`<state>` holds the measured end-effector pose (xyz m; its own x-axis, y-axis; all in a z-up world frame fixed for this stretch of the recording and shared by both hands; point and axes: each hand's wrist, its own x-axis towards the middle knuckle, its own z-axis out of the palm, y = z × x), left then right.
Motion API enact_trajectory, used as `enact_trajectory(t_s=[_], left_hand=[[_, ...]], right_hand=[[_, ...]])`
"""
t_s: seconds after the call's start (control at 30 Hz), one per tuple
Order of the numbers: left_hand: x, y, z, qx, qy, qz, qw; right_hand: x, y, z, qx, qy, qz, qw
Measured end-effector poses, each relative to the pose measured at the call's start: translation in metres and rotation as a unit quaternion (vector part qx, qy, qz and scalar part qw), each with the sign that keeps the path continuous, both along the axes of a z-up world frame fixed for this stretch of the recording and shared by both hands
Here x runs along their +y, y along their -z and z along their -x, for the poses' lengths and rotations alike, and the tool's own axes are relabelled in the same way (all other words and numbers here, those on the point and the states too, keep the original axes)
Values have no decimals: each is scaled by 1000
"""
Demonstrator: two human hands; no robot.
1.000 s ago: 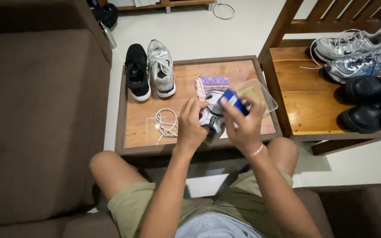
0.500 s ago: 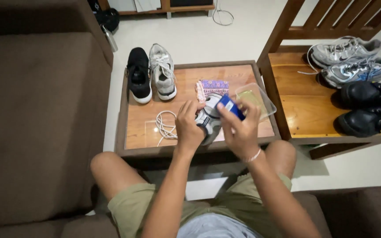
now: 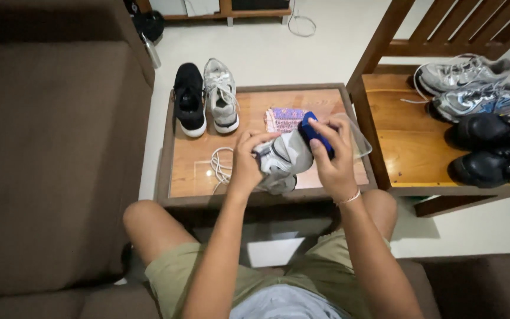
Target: Cleaning a white sneaker using a specialized cleaning tool with a sponge applicator.
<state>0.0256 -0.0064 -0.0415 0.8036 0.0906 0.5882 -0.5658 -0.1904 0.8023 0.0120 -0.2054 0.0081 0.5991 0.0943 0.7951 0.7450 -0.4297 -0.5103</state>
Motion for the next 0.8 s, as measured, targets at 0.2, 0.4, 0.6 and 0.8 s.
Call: enact_trajectory(t_s=[0.2,0.4,0.6,0.8], left_hand=[[8,24,-14,130,144,25,981],[3,74,-54,247,-10,100,964],[-9,13,-47,387,119,213,889],[-23,-73,29,343,20,58,937]], right_hand=[[-1,0,-4,167,-107,-136,971],[-3,10,-7,188,-80,-145,968],[7,20,-4,141,67,-198,968],[26,21,6,142,144,-199,959]])
